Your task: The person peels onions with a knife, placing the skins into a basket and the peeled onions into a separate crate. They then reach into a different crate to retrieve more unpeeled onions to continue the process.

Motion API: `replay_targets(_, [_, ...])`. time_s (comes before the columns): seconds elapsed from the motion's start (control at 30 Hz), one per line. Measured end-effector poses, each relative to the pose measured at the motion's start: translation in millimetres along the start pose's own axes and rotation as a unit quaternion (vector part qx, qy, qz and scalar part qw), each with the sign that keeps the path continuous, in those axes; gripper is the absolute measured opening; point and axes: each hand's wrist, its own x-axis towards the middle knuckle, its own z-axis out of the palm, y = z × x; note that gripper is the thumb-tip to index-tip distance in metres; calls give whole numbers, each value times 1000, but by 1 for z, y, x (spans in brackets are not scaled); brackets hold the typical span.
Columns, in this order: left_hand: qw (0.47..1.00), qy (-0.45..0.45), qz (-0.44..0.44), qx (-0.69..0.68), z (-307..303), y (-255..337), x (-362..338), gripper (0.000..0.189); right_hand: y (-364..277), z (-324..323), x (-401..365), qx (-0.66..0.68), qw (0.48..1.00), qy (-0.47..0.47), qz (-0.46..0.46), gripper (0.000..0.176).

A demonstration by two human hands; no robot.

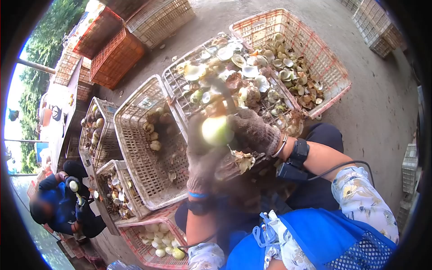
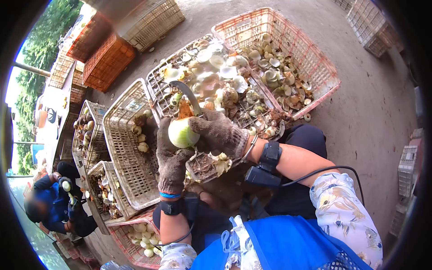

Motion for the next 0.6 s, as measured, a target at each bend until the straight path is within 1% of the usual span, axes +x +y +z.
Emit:
replay_targets(0.03, [1000, 4, 3, 0, 0, 0, 0, 90, -9, 9, -5, -3, 1000, -4, 1, 33])
replay_targets(0.1, [993, -12, -67, -97, -1, 0, -3, 86, -18, 27, -14, -10, 995, 49, -88, 38])
replay_targets(0.13, [994, -25, -56, -90, -5, -7, -3, 82, -22, 28, -15, -39, 995, 63, -65, 42])
replay_targets(0.17, [994, -25, -59, -92, -7, -9, -4, 82, -20, 26, -14, -38, 995, 65, -62, 42])
replay_targets(0.23, [989, -61, -49, -126, -7, -5, -1, 81, -13, 22, -11, -157, 975, 38, -150, 43])
replay_targets(0.27, [993, -17, -75, -90, -4, 0, -1, 78, -10, 21, -9, -157, 976, 37, -148, 43])
replay_targets(0.37, [996, 7, -62, -63, -1, 1, -2, 77, -2, 18, -8, -172, 954, 6, -244, 38])
replay_targets(0.4, [996, -6, -63, -71, -4, 0, -2, 79, -9, 21, -7, -302, 878, 19, -372, 26])
replay_targets(0.43, [995, -6, -64, -72, -4, 1, -2, 79, -11, 21, -7, -302, 878, 19, -370, 26])
replay_targets(0.5, [998, -28, -47, 16, -3, 3, -1, 82, -15, 21, -7, -370, 849, 76, -370, 14])
replay_targets(0.53, [995, -44, -78, 33, -8, 1, -1, 92, -21, 22, -8, -268, 919, 89, -277, 8])
replay_targets(0.57, [995, -44, -78, 34, -9, -4, -1, 92, -33, 17, -10, -328, 904, 153, -228, 12])
replay_targets(0.6, [998, -42, -50, 3, -9, -8, -1, 97, -41, 6, 0, -332, 897, 197, -213, 18])
